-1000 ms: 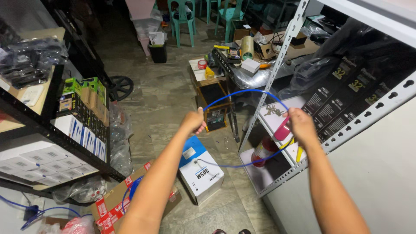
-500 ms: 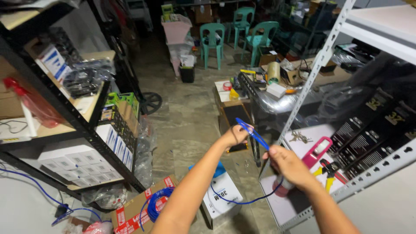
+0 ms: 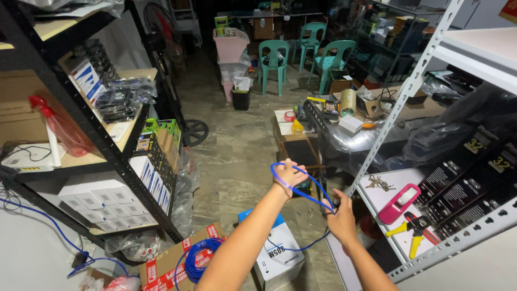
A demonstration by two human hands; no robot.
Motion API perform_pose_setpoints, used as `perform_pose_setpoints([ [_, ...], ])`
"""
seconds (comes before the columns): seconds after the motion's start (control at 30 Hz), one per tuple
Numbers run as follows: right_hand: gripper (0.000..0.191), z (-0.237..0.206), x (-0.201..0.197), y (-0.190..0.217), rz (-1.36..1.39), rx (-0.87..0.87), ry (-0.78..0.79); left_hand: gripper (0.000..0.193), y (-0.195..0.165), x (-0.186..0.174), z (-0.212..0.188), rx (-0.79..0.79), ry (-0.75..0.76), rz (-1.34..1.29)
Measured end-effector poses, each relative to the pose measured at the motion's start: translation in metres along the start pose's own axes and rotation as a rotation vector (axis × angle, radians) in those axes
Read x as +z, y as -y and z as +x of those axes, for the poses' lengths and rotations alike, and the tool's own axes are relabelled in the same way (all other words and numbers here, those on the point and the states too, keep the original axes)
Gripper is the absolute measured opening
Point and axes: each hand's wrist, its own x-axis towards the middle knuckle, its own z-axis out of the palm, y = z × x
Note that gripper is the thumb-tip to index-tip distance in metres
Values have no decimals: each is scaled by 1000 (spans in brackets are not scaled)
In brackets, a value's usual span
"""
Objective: The person coils a long blue cable into loops, holding the growing coil in one hand while pulling the cable with the other. They briefly use a yellow-handled cutting tool to trim the cable, then resume coiling and gather the finished coil together.
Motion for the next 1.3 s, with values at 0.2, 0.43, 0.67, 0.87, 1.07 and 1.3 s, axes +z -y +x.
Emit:
perform_pose_setpoints([
  [0.2, 25, 13, 13, 1, -69, -421, -476, 38, 45, -10, -41, -233, 90, 118],
  [0.43, 23, 49, -24, 21, -16, -98, -67, 47, 70, -37, -72, -176, 524, 624],
  [0.67, 28, 65, -40, 21, -377, -25, 110, 66, 79, -30, -59, -349, 765, 1322],
  [0.87, 24, 46, -47, 34, -609, -220, 432, 63, 30, -2, -52, 220, 1062, 978],
  [1.07, 27, 21, -36, 58, -444, -525, 740, 153, 25, -10, -45, 570, 719, 1911],
  [1.3, 36, 20, -44, 59, 282, -34, 596, 41, 27, -29, -24, 283, 543, 1537],
])
